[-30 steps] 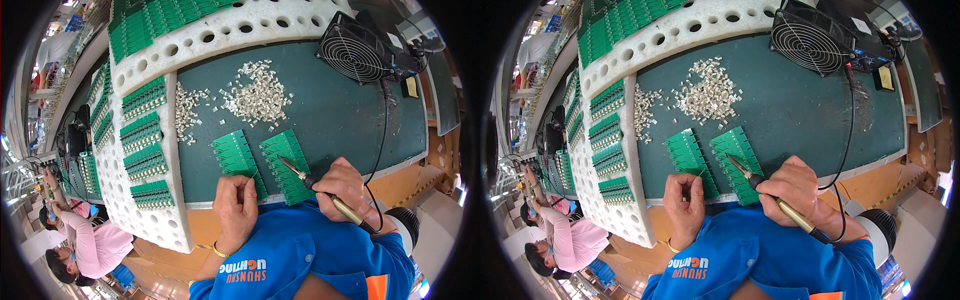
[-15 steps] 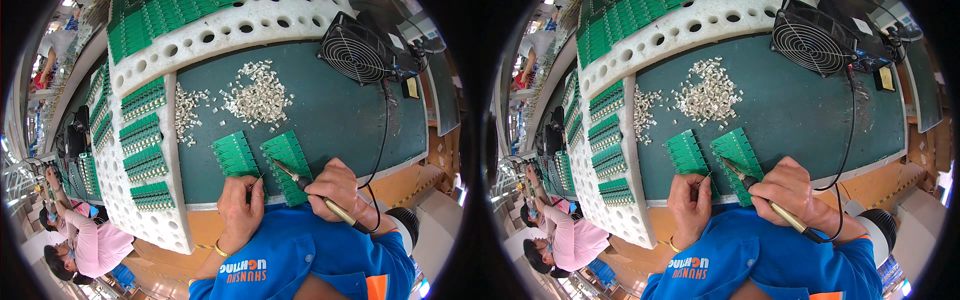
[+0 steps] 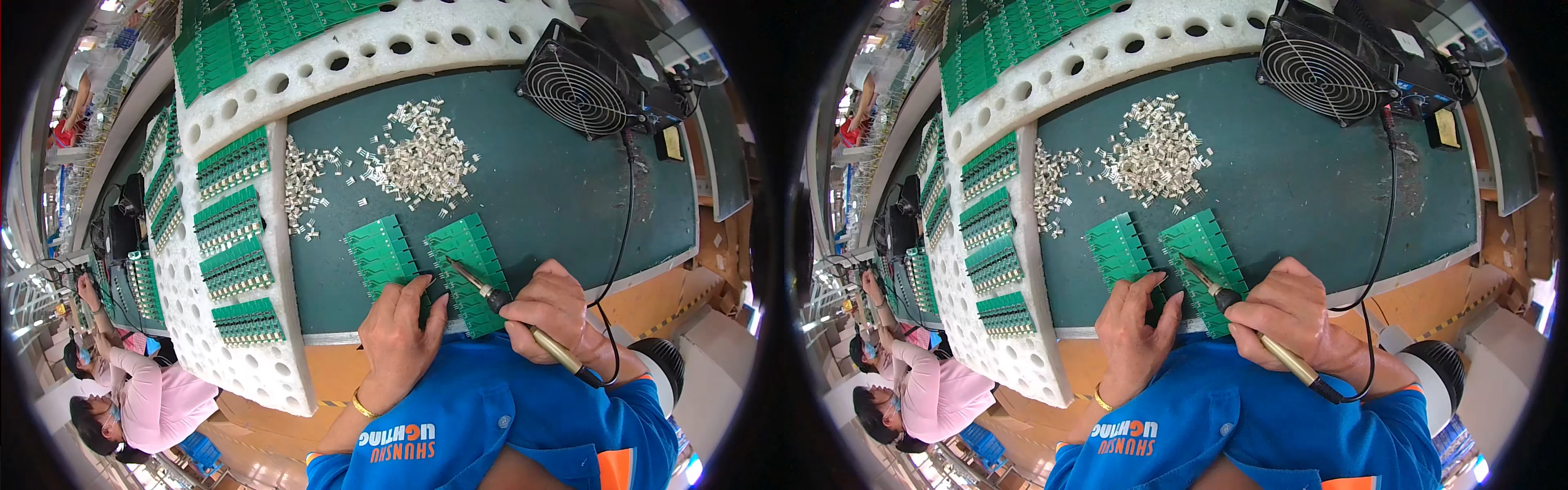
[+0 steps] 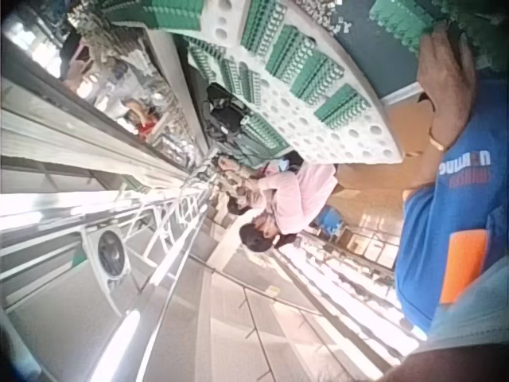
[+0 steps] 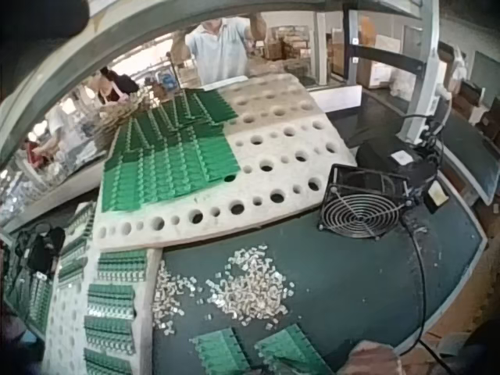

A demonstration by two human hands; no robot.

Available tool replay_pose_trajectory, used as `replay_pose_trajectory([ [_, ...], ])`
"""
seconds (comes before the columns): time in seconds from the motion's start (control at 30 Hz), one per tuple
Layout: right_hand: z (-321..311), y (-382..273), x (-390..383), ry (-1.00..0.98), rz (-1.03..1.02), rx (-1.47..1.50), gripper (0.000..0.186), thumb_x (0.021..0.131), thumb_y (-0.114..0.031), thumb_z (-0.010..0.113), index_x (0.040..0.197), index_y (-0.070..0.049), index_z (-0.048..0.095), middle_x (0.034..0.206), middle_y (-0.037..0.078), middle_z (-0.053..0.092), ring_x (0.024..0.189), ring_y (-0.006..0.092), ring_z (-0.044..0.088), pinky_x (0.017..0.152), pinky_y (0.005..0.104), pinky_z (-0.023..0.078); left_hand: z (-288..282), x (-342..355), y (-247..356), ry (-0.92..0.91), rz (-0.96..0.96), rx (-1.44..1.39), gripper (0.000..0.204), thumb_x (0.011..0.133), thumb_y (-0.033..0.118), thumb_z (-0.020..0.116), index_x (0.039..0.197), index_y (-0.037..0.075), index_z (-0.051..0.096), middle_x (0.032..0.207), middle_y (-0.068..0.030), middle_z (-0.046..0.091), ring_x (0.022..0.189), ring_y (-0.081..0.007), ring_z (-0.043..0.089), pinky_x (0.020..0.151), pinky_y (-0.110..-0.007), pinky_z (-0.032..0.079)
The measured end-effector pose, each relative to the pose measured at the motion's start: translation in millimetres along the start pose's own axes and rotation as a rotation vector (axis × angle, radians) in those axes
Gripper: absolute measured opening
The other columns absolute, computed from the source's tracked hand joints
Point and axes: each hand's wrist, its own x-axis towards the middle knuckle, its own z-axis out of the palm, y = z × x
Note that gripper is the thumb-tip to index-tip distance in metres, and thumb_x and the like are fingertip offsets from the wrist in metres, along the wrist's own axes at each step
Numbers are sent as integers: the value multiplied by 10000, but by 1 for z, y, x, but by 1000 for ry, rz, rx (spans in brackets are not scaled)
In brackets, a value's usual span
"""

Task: The person solders electronic components onto circuit boards using a soldering iron and solder wire.

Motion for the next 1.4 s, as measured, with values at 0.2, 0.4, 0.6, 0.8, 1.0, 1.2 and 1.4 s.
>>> replay_pose_trajectory([
  [0.2, -8, 1, -2, 27, 17, 7, 352, 613, 12, 754, 937, -96, 668, 653, 23, 605, 526, 196, 566, 566, 338, 408, -1, -1, 0, 3, -15, 11, 355, 760, 64, 837, 1088, 51, 701, 749, -74, 554, 620, -197, 563, 546, -334, 468],
  [0.4, -7, 1, -2, 35, 21, 16, 350, 609, 13, 752, 932, -98, 671, 652, 24, 610, 533, 200, 574, 572, 339, 415, -2, -1, 0, 8, -28, 15, 333, 770, 52, 828, 1079, 52, 706, 754, -75, 557, 628, -195, 563, 555, -333, 467],
  [0.6, -7, 2, -4, 40, 24, 23, 349, 607, 13, 753, 928, -96, 669, 656, 25, 613, 536, 201, 578, 576, 339, 420, -2, -3, -2, 13, -35, 13, 324, 770, 58, 829, 1072, 51, 709, 755, -75, 557, 628, -192, 561, 557, -333, 467],
  [0.8, -9, 5, -5, 59, 38, 83, 319, 669, -14, 750, 966, -82, 658, 676, 30, 624, 542, 208, 575, 590, 351, 427, -9, -2, 4, 32, -94, -104, 274, 804, 28, 777, 1059, 21, 677, 748, -65, 529, 615, -156, 511, 556, -293, 423],
  [1.0, -14, 7, -6, 54, 52, 135, 237, 796, -99, 739, 1009, -59, 642, 706, 56, 641, 549, 228, 567, 602, 367, 432, -22, -14, 1, 35, -217, -253, 77, 952, 29, 596, 1020, -5, 604, 804, -43, 525, 660, -110, 469, 586, -255, 377],
  [1.2, -16, 6, -10, 37, 49, 151, 210, 874, -177, 731, 1013, -50, 638, 721, 67, 643, 557, 234, 568, 609, 373, 434, -28, -17, 4, 28, -235, -308, 66, 1007, 29, 538, 1012, -1, 596, 867, -47, 537, 743, -119, 499, 626, -259, 400],
  [1.4, -14, 2, -13, 27, 47, 167, 238, 904, -227, 732, 1030, -45, 645, 744, 81, 658, 591, 243, 603, 632, 375, 453, -23, -23, 11, -33, -241, -255, 62, 1026, 62, 563, 1045, 23, 607, 784, -33, 563, 691, -103, 513, 617, -257, 425],
])
